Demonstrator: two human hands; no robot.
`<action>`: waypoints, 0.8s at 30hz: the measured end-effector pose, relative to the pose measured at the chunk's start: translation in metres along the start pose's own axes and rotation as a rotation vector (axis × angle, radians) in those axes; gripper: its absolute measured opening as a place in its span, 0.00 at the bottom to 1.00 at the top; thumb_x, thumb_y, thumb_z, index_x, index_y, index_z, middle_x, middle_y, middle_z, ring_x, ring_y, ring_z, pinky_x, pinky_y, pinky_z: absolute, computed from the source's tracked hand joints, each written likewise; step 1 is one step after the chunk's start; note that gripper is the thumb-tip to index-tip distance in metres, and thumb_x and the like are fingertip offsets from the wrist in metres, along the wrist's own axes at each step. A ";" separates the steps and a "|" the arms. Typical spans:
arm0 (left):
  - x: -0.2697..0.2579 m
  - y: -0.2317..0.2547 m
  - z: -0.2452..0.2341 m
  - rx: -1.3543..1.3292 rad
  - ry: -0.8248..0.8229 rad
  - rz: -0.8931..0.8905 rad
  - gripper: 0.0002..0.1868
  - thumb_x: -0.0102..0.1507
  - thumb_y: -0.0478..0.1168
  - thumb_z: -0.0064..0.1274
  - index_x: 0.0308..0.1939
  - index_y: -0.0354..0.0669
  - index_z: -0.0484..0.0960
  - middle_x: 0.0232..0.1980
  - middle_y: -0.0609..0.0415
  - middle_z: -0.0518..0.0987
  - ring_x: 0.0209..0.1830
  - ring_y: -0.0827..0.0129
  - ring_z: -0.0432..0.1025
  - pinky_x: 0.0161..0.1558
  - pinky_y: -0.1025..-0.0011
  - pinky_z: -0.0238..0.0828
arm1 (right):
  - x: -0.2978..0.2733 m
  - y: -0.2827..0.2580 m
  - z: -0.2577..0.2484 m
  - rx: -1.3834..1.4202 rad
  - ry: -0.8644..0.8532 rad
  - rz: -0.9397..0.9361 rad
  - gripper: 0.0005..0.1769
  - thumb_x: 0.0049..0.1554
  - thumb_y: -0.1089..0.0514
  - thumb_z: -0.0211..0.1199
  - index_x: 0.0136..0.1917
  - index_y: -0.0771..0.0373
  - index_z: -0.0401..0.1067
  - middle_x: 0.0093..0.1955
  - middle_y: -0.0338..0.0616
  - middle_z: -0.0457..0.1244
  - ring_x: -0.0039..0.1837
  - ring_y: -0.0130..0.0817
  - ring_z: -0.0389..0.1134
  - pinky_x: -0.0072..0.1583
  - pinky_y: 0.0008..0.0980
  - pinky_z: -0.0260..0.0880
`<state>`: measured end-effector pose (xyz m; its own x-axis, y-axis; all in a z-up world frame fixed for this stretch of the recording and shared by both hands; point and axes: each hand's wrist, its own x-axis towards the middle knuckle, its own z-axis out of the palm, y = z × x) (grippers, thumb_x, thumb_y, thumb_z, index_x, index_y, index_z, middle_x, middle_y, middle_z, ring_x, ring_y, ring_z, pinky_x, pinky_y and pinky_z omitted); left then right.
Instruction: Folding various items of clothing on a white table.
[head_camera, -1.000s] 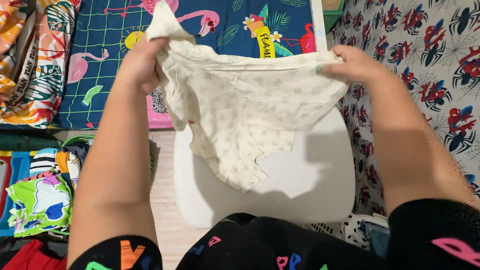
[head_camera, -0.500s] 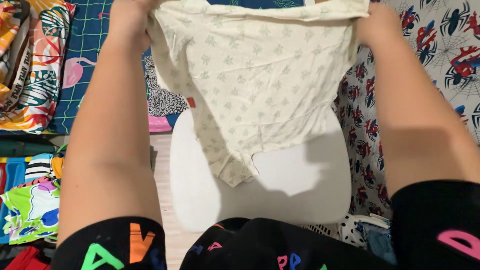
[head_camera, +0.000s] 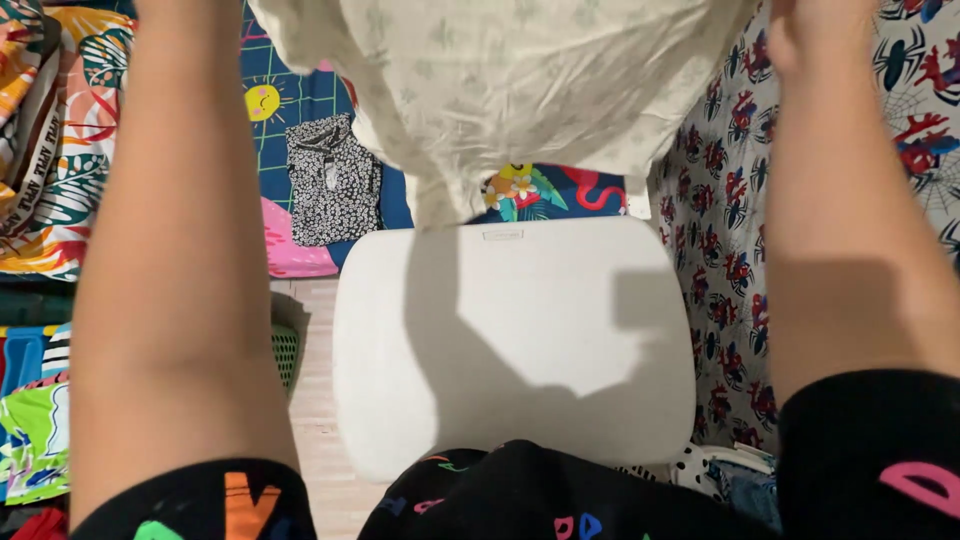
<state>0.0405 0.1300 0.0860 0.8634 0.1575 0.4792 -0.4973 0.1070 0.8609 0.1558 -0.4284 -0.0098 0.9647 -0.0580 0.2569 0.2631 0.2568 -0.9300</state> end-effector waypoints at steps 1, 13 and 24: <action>-0.007 0.006 0.002 0.003 0.004 0.020 0.16 0.66 0.24 0.54 0.56 0.40 0.75 0.53 0.54 0.80 0.52 0.69 0.78 0.56 0.70 0.77 | -0.007 -0.001 -0.003 0.066 -0.038 -0.032 0.14 0.71 0.57 0.55 0.67 0.63 0.65 0.65 0.42 0.67 0.67 0.35 0.71 0.68 0.35 0.74; -0.259 -0.063 -0.085 0.184 -0.177 -0.699 0.11 0.57 0.28 0.59 0.44 0.37 0.84 0.42 0.55 0.84 0.40 0.72 0.78 0.45 0.71 0.76 | -0.231 0.059 -0.095 -0.155 -0.047 0.501 0.12 0.64 0.64 0.53 0.56 0.66 0.75 0.64 0.56 0.67 0.64 0.44 0.70 0.67 0.41 0.69; -0.419 -0.063 -0.104 0.142 -0.568 -1.162 0.16 0.55 0.27 0.57 0.46 0.35 0.90 0.46 0.53 0.89 0.45 0.72 0.81 0.52 0.72 0.77 | -0.393 0.098 -0.142 -0.513 -0.276 1.092 0.25 0.56 0.68 0.57 0.65 0.59 0.78 0.71 0.42 0.68 0.72 0.40 0.66 0.71 0.37 0.61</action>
<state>-0.2984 0.1591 -0.1867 0.7124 -0.3958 -0.5795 0.5440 -0.2102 0.8123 -0.1960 -0.5177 -0.2390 0.6629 0.1700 -0.7292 -0.6435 -0.3685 -0.6709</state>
